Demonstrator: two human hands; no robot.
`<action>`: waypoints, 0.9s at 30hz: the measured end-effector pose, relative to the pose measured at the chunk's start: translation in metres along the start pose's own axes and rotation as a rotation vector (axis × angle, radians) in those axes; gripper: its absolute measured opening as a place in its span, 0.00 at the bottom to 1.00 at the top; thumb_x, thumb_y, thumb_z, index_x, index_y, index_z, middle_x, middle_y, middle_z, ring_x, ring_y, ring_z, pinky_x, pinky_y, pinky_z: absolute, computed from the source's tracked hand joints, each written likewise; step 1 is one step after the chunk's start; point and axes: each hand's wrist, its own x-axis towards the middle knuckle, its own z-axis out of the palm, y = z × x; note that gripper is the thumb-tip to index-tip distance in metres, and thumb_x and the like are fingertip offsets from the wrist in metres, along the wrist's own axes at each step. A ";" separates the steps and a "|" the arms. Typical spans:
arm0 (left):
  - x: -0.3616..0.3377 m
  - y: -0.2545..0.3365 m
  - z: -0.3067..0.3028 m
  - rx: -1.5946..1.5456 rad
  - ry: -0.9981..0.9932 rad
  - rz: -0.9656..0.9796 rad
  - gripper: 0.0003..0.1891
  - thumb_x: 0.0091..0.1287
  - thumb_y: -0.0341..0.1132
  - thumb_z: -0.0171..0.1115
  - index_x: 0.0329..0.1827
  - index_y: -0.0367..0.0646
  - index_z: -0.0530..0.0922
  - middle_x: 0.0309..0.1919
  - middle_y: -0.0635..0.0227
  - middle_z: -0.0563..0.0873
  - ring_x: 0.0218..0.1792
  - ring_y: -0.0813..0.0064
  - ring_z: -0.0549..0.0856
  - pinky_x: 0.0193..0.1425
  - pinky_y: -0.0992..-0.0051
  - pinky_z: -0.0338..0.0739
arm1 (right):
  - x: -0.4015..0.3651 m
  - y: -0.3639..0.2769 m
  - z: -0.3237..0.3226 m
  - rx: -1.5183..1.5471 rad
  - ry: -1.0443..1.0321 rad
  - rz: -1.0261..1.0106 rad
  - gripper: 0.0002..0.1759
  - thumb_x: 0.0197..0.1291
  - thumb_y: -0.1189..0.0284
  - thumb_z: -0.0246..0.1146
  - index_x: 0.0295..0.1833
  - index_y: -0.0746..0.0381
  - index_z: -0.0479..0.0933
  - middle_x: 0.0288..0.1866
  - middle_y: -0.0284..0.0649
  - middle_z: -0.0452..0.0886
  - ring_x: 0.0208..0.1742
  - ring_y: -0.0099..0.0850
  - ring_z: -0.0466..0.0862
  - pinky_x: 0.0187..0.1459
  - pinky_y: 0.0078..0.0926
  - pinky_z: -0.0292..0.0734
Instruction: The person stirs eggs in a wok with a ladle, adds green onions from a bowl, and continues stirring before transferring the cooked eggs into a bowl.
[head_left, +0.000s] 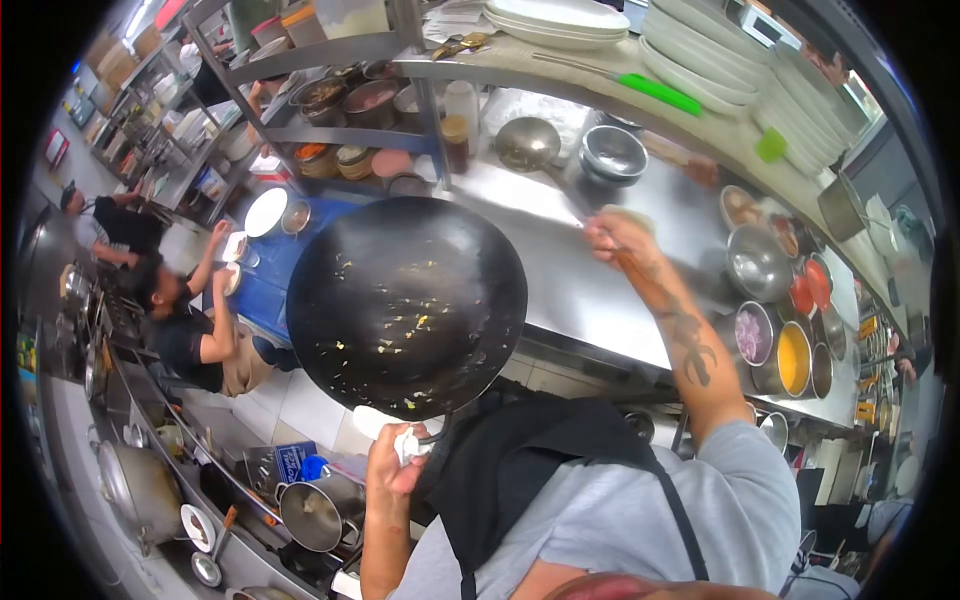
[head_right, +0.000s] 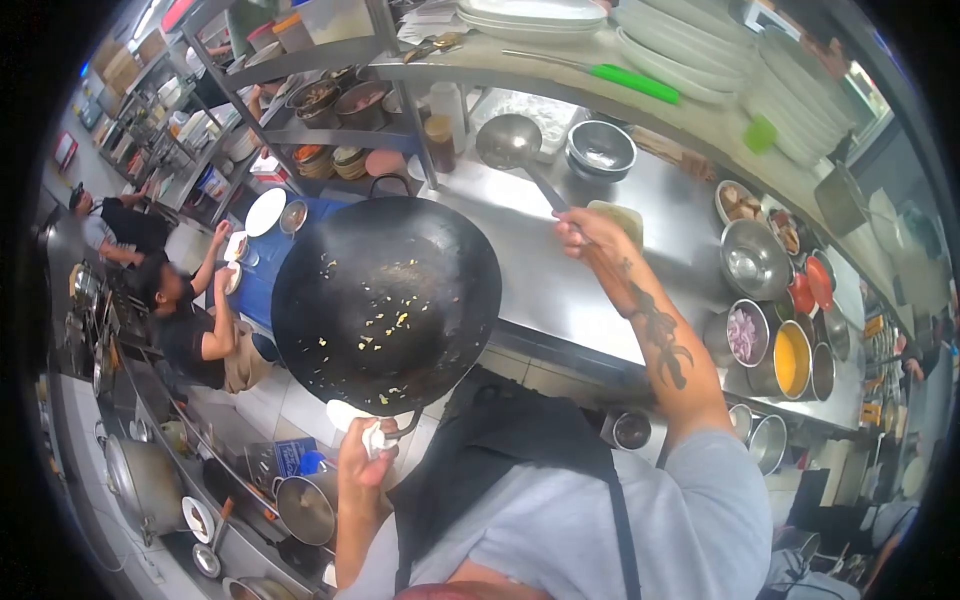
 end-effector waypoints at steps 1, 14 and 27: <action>0.003 -0.002 0.003 -0.004 -0.018 -0.010 0.07 0.60 0.31 0.54 0.41 0.44 0.73 0.27 0.66 0.78 0.26 0.78 0.78 0.16 0.82 0.66 | -0.013 0.002 -0.012 -0.036 -0.005 -0.011 0.11 0.61 0.78 0.56 0.49 0.66 0.70 0.24 0.31 0.70 0.17 0.18 0.67 0.18 0.19 0.59; 0.067 -0.037 0.085 0.194 -0.181 -0.106 0.05 0.61 0.31 0.55 0.37 0.41 0.72 0.25 0.63 0.79 0.23 0.74 0.78 0.16 0.79 0.64 | -0.101 0.045 -0.022 -0.776 0.024 -0.386 0.31 0.58 0.74 0.59 0.68 0.67 0.63 0.27 0.34 0.76 0.21 0.21 0.73 0.23 0.20 0.70; 0.125 -0.027 0.141 0.298 -0.336 -0.100 0.04 0.63 0.33 0.52 0.34 0.44 0.73 0.25 0.65 0.80 0.20 0.77 0.77 0.14 0.80 0.65 | -0.203 0.025 -0.099 -2.060 0.345 -0.448 0.28 0.59 0.77 0.50 0.67 0.56 0.65 0.37 0.45 0.77 0.38 0.44 0.82 0.40 0.41 0.79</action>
